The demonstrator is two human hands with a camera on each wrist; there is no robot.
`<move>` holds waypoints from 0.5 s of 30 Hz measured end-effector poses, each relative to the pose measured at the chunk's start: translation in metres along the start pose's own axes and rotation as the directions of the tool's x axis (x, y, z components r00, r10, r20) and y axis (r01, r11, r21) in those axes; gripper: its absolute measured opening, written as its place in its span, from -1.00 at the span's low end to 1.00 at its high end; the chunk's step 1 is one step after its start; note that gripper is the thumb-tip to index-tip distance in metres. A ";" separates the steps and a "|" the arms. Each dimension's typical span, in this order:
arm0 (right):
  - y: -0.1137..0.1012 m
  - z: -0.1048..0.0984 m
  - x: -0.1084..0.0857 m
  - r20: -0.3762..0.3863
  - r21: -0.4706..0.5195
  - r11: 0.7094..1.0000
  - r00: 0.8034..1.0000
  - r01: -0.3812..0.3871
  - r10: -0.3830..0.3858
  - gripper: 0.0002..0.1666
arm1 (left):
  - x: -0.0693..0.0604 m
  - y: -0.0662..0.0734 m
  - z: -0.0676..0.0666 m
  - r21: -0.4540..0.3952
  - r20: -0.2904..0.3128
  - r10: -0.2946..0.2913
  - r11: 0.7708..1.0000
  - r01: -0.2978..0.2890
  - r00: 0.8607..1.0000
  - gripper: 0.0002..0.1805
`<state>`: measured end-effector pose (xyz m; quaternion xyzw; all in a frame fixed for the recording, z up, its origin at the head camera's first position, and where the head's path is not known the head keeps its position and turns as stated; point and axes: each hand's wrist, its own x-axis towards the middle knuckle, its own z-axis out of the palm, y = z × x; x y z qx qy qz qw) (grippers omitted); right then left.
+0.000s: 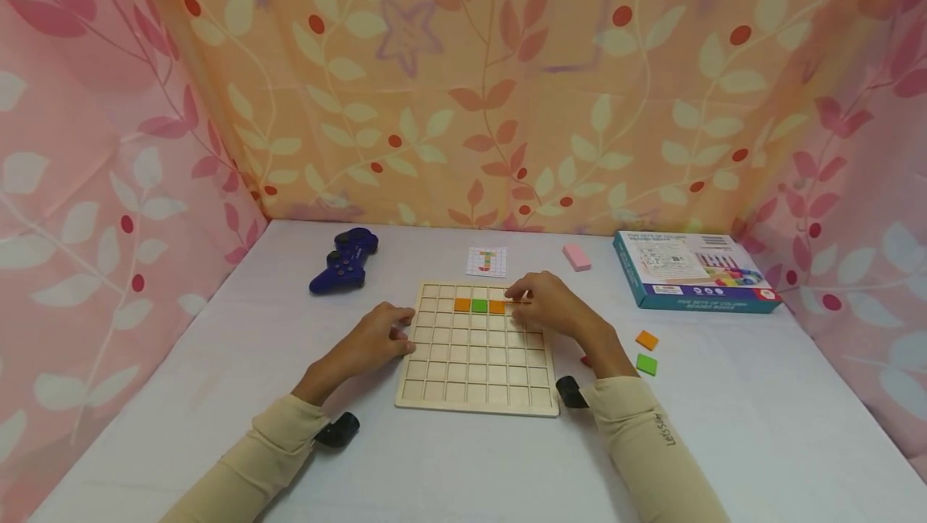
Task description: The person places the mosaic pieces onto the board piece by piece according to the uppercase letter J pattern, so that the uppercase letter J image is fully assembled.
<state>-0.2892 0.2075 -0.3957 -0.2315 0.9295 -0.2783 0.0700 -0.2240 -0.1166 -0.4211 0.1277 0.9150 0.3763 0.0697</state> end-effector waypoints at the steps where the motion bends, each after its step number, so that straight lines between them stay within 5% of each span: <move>1: 0.003 -0.002 -0.003 0.001 0.003 1.000 1.000 -0.013 0.013 -0.61 | 0.000 0.000 0.000 0.000 -0.001 -0.002 1.000 0.002 1.000 -0.33; 15: 0.043 -0.025 -0.049 0.010 -0.047 0.987 0.988 -0.155 0.156 -0.53 | -0.001 0.001 0.000 -0.008 -0.001 -0.002 1.000 0.002 1.000 -0.34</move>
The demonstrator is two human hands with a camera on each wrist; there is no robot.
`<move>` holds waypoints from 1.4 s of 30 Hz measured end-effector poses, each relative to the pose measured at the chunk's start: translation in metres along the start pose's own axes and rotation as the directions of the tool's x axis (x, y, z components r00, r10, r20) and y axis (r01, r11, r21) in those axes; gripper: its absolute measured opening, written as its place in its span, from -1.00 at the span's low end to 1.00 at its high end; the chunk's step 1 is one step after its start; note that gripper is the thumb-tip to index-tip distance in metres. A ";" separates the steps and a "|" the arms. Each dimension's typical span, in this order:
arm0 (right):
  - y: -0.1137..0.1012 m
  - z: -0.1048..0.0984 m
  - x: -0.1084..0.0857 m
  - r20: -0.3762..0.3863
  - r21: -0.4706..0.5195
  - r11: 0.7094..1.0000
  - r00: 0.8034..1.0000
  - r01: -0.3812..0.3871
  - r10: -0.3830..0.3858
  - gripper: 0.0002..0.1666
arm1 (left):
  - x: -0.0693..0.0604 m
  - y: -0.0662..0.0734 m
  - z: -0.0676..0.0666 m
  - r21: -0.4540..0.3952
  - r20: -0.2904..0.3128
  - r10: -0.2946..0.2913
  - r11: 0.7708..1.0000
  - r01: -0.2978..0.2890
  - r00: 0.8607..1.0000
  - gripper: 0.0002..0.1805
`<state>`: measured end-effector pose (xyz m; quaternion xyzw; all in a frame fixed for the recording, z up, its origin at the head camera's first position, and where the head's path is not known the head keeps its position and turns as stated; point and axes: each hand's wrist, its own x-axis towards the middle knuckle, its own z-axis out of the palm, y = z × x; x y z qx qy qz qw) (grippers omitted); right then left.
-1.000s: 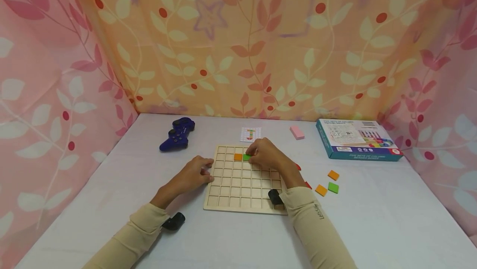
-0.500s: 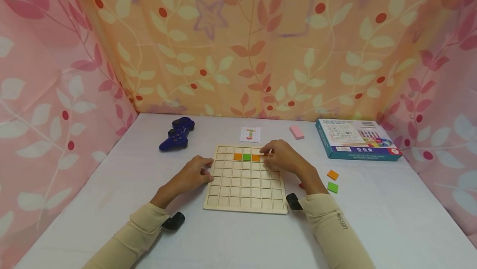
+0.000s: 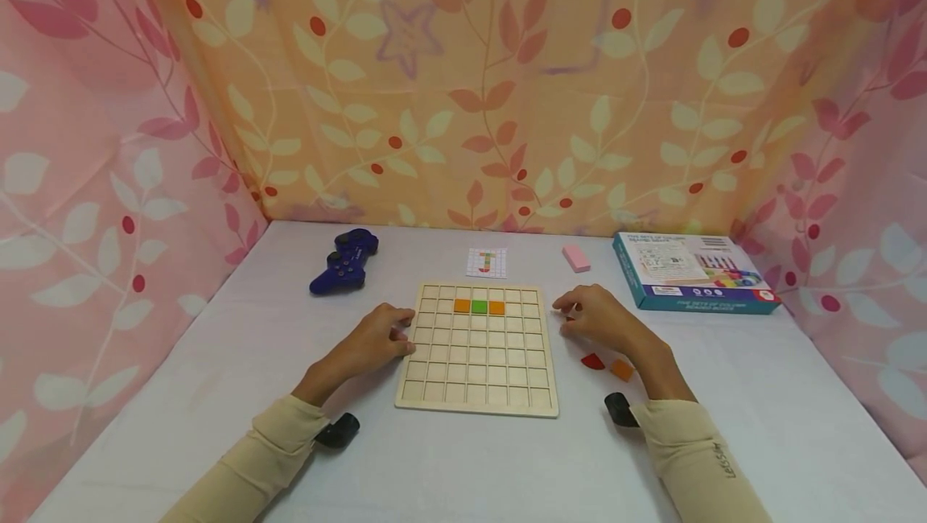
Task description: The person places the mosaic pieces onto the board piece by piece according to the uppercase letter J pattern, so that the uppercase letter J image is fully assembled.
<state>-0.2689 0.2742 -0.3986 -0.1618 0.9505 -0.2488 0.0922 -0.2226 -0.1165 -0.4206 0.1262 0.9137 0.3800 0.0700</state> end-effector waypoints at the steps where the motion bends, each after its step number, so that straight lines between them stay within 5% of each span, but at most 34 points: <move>1: 0.003 -0.001 -0.002 0.001 -0.005 1.000 1.000 -0.002 0.002 -0.53 | 0.000 0.000 0.000 -0.001 0.001 -0.003 1.000 0.003 1.000 -0.34; 21: 0.034 -0.016 -0.042 -0.006 -0.025 0.996 0.997 -0.081 0.080 -0.47 | -0.001 -0.003 0.003 -0.008 -0.014 0.013 1.000 -0.013 1.000 -0.34; 42: 0.087 -0.037 -0.093 -0.098 -0.100 0.985 0.986 -0.143 0.133 -0.42 | 0.000 -0.002 0.001 -0.014 -0.007 0.012 1.000 -0.012 1.000 -0.32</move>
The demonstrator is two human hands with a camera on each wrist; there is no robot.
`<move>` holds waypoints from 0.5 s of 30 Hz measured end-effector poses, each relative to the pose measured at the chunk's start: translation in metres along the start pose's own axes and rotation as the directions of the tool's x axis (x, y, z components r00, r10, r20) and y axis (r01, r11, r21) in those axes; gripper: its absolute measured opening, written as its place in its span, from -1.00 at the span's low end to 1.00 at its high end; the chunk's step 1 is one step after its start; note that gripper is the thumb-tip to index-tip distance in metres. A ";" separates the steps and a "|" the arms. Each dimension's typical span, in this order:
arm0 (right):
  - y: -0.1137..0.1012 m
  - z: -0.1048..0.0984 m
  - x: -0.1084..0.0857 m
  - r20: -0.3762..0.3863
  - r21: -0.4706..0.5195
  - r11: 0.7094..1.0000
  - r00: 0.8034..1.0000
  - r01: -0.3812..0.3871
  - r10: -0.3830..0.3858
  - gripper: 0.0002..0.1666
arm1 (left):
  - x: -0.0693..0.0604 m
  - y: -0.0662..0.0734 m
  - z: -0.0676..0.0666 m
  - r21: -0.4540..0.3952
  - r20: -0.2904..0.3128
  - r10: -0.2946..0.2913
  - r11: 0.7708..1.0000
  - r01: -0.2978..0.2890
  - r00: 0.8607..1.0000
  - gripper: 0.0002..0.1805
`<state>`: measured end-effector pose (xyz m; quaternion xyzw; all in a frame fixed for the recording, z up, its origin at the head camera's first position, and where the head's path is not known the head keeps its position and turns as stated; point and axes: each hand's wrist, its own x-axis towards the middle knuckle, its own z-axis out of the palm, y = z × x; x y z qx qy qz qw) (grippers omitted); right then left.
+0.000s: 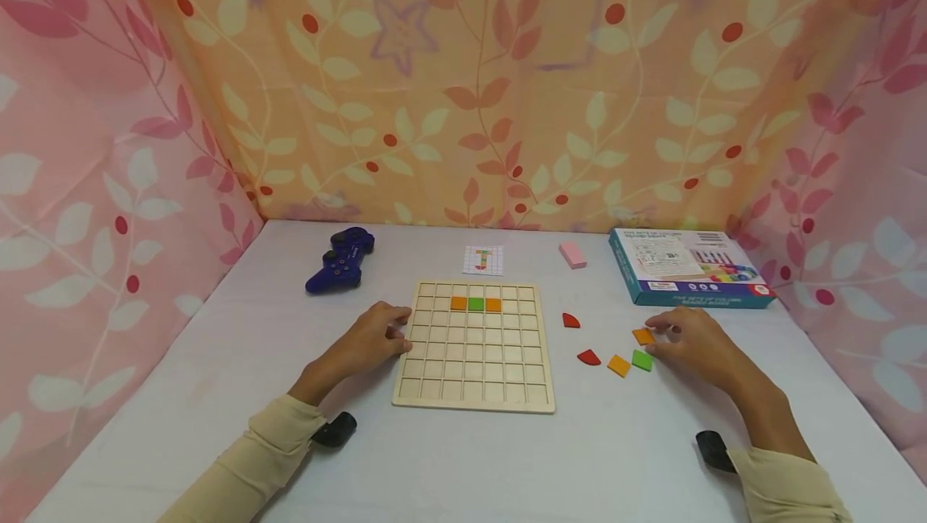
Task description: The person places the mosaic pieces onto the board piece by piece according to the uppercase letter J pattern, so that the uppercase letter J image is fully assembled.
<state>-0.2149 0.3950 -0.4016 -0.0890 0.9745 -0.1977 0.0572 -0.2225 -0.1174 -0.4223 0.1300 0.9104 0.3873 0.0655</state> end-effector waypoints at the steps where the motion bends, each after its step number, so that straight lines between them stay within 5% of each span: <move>1: 0.000 0.000 0.000 0.001 0.001 1.000 1.000 -0.001 0.001 -0.41 | 0.000 0.000 0.000 -0.002 0.001 -0.004 1.000 0.004 1.000 -0.32; 15: 0.002 0.004 0.007 0.010 0.005 1.000 1.000 0.008 -0.008 -0.51 | 0.001 0.001 0.000 -0.015 -0.001 -0.017 1.000 0.017 1.000 -0.32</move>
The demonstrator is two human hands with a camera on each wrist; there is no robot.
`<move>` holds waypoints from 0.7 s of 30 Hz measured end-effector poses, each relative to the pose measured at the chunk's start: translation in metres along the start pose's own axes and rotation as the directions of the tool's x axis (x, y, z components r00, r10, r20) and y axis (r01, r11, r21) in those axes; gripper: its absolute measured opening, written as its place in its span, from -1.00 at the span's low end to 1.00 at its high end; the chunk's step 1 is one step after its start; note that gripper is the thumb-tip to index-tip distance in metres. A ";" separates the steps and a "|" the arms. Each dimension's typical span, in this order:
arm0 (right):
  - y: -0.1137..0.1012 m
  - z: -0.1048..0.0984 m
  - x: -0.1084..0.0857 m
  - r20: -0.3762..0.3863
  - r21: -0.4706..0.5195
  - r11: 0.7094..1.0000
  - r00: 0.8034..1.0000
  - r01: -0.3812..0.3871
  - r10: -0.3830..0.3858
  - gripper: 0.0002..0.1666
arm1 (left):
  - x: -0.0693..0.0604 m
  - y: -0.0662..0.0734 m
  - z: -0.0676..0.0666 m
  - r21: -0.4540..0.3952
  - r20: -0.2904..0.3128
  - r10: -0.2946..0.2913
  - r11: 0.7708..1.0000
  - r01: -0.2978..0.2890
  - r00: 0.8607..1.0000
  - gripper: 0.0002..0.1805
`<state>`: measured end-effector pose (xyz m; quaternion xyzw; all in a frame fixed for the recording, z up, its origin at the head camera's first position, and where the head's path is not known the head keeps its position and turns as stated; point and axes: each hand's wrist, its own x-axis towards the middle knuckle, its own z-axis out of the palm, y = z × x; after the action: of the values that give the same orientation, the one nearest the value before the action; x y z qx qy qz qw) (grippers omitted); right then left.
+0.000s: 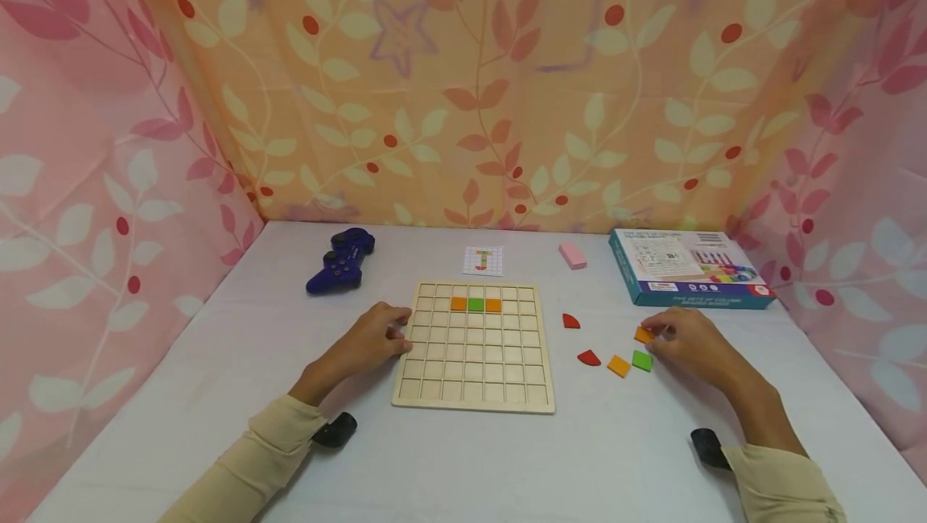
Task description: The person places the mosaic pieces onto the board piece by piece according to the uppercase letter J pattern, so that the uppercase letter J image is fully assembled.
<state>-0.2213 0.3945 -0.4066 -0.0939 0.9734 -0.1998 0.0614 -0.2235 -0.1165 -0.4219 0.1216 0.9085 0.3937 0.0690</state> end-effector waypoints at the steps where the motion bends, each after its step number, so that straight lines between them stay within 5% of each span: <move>1: 0.000 0.000 0.001 -0.001 0.000 1.000 1.000 -0.001 0.001 -0.51 | 0.000 0.000 0.000 -0.002 0.000 0.000 1.000 0.000 1.000 -0.32; 9: -0.016 0.002 0.007 -0.002 0.023 1.000 1.000 0.005 -0.005 -0.46 | -0.001 -0.001 -0.001 0.006 0.008 0.008 1.000 -0.008 1.000 -0.33; 21: -0.076 0.021 0.038 -0.012 0.087 0.990 0.994 0.113 -0.113 -0.60 | -0.001 0.000 -0.001 -0.007 0.011 0.010 1.000 -0.010 1.000 -0.32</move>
<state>-0.2433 0.3102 -0.3988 -0.1453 0.9570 -0.2459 0.0505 -0.2227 -0.1173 -0.4217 0.1281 0.9061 0.3966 0.0726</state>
